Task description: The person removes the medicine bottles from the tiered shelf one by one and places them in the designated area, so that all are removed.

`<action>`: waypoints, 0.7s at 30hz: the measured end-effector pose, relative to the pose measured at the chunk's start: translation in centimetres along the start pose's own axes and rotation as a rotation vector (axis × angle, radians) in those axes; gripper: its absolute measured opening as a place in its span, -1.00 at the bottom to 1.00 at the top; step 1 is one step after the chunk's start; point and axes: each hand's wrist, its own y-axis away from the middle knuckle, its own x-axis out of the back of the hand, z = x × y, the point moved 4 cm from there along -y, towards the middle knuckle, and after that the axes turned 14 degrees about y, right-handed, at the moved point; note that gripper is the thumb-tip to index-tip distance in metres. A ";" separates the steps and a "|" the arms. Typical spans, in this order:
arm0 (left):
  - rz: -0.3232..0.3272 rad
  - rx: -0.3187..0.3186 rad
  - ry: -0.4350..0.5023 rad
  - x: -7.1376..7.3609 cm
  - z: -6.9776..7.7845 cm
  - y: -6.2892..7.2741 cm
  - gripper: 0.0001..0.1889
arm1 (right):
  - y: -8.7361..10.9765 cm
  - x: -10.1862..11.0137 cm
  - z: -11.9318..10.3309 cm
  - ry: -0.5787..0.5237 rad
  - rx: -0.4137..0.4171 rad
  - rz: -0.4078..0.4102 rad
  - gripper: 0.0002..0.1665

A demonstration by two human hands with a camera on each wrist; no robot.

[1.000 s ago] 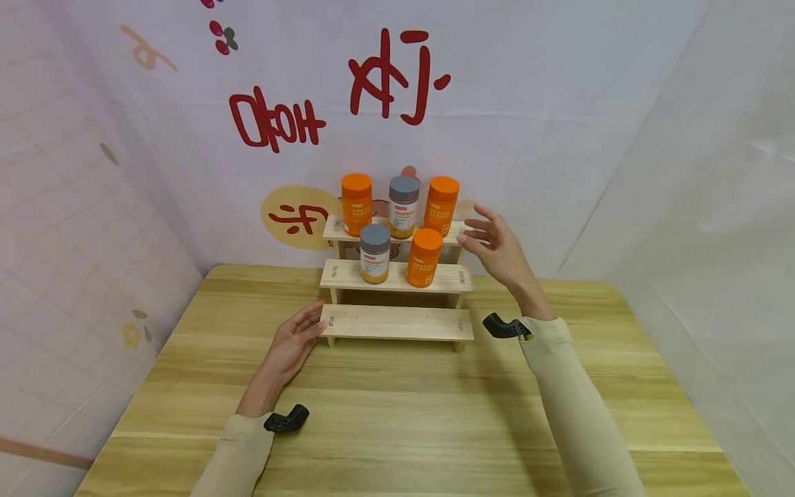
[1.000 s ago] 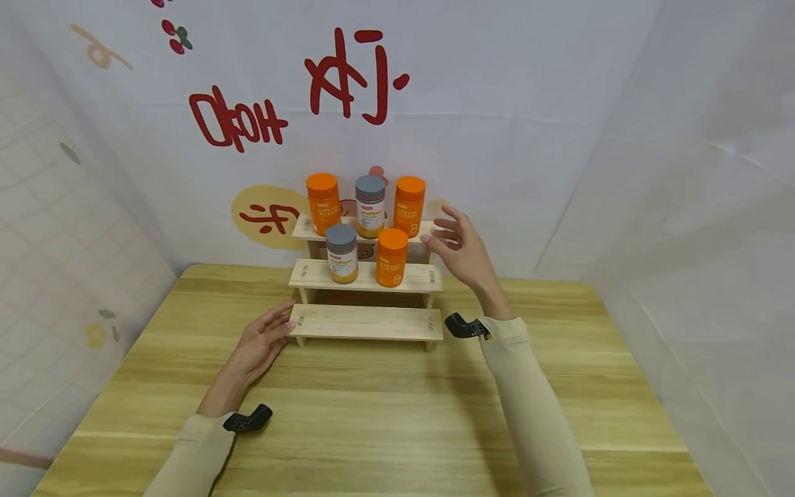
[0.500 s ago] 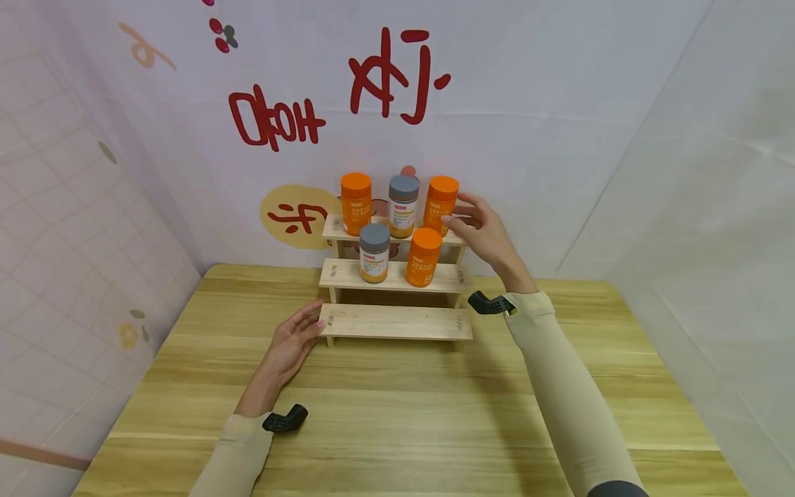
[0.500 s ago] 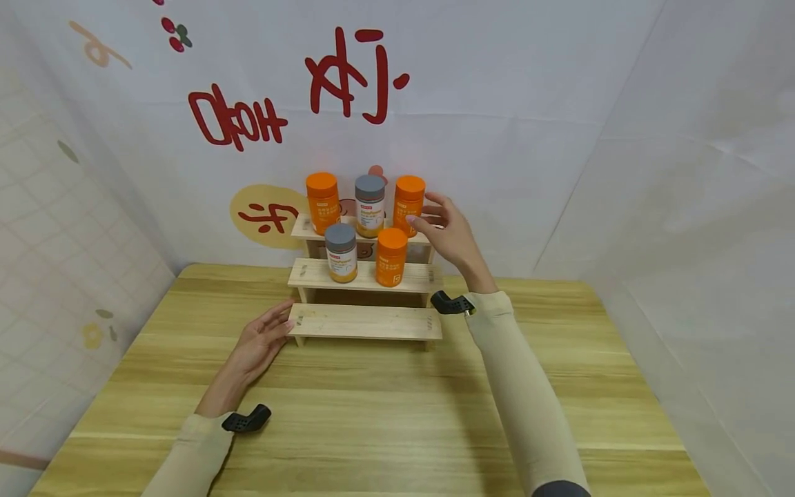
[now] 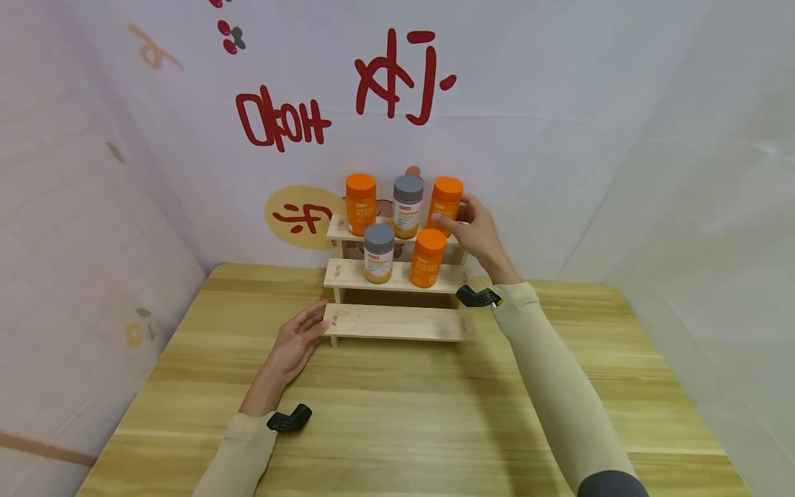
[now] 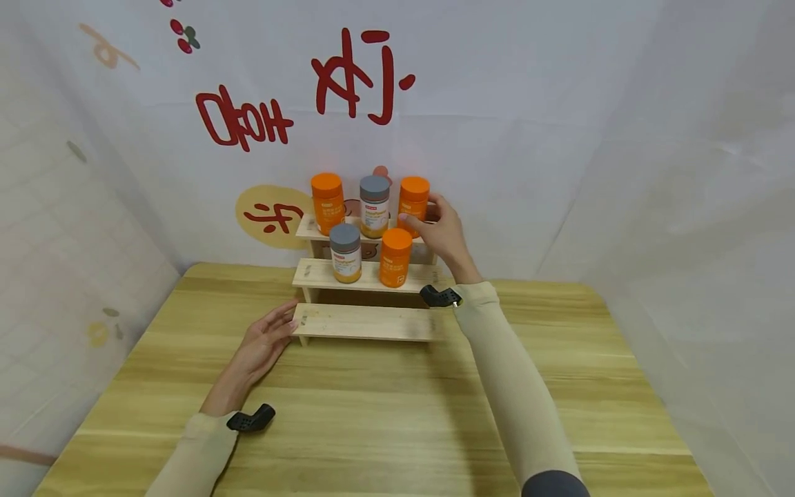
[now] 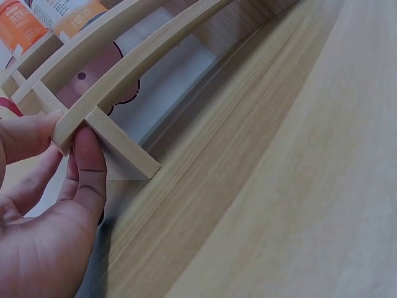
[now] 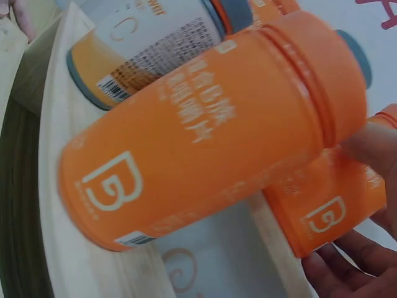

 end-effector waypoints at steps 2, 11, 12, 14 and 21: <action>-0.008 0.003 0.006 -0.3 -0.1 -0.2 -0.34 | 0.0 0.1 0.2 -0.010 0.008 0.020 -0.23; 0.002 0.002 0.012 -0.2 0.1 -0.2 -0.31 | 0.3 0.1 0.3 -0.017 -0.006 0.048 -0.25; 0.004 0.001 0.016 -0.1 0.1 -0.2 -0.32 | 0.4 0.1 0.2 -0.015 -0.006 0.046 -0.26; 0.000 -0.001 0.017 0.0 0.2 -0.1 -0.31 | 0.6 -0.1 0.2 -0.010 -0.001 0.041 -0.25; -0.013 0.001 0.019 0.0 0.2 -0.2 -0.30 | 1.5 0.6 0.7 0.009 -0.021 0.064 -0.18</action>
